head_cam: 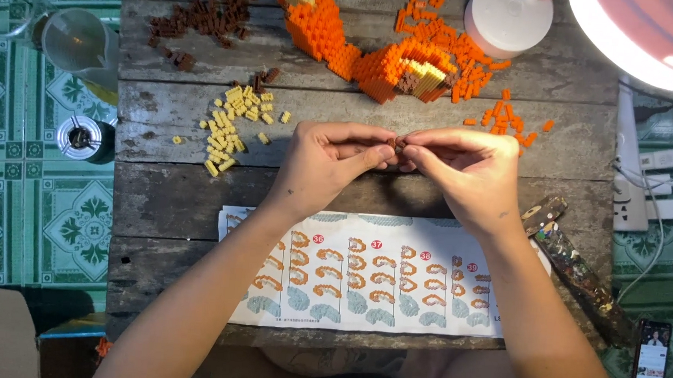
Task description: The person assembles small plastic beads into a larger structure, using a hammer to secure them. They follow a printed instruction sheet and handle orange, yellow, and brown beads, occasionally picking up and placing down a hammer.
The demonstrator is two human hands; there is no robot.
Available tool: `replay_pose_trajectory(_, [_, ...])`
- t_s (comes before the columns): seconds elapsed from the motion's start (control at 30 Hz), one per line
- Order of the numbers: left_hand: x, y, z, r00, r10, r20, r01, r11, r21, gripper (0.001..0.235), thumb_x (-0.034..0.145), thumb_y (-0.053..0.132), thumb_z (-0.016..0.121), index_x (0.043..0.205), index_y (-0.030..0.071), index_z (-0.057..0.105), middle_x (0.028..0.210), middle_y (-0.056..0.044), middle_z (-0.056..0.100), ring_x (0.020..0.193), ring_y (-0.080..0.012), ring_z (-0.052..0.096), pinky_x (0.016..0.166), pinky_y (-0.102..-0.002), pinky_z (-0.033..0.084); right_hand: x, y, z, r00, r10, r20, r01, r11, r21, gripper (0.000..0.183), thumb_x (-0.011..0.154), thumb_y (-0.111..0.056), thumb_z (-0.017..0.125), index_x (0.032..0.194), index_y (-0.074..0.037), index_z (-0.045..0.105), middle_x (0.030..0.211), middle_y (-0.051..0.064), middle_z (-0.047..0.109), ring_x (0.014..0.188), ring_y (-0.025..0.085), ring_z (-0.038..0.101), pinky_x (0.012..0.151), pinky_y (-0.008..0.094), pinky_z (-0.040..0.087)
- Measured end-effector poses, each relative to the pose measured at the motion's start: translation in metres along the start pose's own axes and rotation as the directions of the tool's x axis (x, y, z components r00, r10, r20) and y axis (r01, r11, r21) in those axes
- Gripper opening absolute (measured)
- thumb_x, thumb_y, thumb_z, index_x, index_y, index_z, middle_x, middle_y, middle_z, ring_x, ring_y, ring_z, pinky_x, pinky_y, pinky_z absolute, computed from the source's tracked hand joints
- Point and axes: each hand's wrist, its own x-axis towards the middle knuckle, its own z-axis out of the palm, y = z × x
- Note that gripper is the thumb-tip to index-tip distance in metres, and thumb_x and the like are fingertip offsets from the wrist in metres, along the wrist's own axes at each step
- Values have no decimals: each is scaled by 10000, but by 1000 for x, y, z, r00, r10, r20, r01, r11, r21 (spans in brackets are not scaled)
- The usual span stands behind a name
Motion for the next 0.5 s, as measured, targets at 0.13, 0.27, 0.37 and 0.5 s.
replay_pose_trajectory(0.13, [2, -1, 0, 1000, -2, -7, 2, 1000, 29, 269, 1028, 14, 832, 1269, -98, 794, 1090, -246, 866, 972, -232, 845, 882, -345, 720, 0, -5, 2, 1000, -7, -8, 6, 999, -36, 112, 952, 134, 872, 1054, 113, 831, 996, 269, 836, 862, 217, 798, 772, 361, 710])
replay_pose_trajectory(0.27, [0, -1, 1, 1000, -10, -5, 10, 999, 35, 246, 1023, 15, 837, 1253, -71, 813, 1084, -229, 873, 972, -212, 849, 882, -328, 719, 0, -4, 1, 1000, -17, 17, 18, 998, -65, 110, 959, 133, 869, 1060, 109, 832, 1009, 266, 836, 861, 224, 806, 778, 364, 711])
replay_pose_trajectory(0.37, [0, 0, 1, 1000, -12, -10, 12, 999, 33, 253, 1021, 17, 839, 1257, -71, 811, 1067, -222, 873, 965, -194, 844, 883, -323, 715, 1, -5, 2, 999, -31, 31, 32, 999, -42, 106, 968, 150, 853, 1066, 119, 825, 1018, 271, 829, 869, 226, 800, 787, 374, 712])
replay_pose_trajectory(0.5, [-1, -2, 2, 1000, -7, -10, 7, 1000, 27, 246, 1019, 2, 834, 1254, -68, 813, 1060, -227, 872, 966, -194, 845, 879, -322, 716, 1, -7, 1, 998, -45, 50, 48, 998, -43, 105, 969, 160, 847, 1063, 120, 823, 1025, 273, 827, 878, 225, 796, 790, 377, 711])
